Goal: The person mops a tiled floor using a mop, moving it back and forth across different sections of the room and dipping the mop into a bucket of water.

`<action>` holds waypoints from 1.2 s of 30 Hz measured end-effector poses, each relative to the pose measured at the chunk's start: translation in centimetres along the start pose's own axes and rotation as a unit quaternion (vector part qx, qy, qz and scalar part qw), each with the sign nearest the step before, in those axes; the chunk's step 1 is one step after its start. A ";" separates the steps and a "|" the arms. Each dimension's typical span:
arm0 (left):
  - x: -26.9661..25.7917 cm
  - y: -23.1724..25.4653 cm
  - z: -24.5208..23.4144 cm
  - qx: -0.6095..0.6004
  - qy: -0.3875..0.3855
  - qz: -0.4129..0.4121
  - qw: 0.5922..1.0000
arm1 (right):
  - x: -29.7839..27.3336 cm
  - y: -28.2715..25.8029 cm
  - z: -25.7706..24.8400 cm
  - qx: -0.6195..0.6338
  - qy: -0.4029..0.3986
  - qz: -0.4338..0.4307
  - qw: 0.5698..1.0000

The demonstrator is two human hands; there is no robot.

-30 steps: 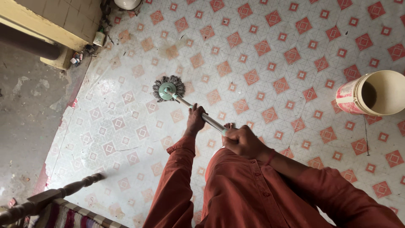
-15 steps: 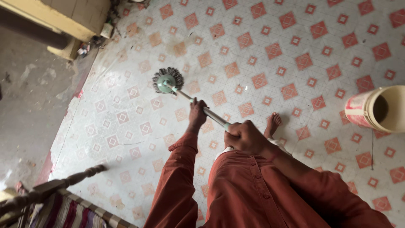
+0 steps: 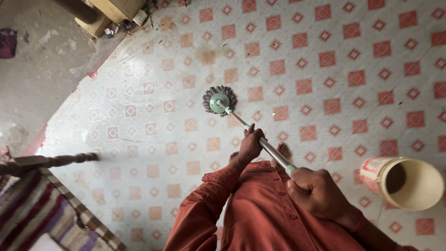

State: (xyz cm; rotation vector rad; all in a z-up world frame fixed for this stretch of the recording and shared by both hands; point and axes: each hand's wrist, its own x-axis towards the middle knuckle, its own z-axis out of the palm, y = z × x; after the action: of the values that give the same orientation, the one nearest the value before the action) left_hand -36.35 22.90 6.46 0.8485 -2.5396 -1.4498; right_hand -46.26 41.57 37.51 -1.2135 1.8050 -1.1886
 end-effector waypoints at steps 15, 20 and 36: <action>5.6 2.5 4.0 0.025 -0.051 0.004 0.998 | 0.9 4.6 -7.0 0.114 0.024 -0.073 0.991; 8.6 1.5 2.8 0.004 -0.005 0.016 1.000 | 4.8 6.0 -7.6 0.086 0.001 -0.040 0.996; 23.5 -8.9 -7.0 0.070 0.144 -0.092 0.983 | 27.3 11.5 -6.5 0.103 -0.144 -0.046 0.983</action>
State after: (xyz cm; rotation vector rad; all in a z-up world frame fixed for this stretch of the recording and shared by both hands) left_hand -49.92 2.09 -1.33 1.2457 -2.4159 -1.1016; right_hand -65.66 20.04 28.54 -1.2846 1.3939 -1.1520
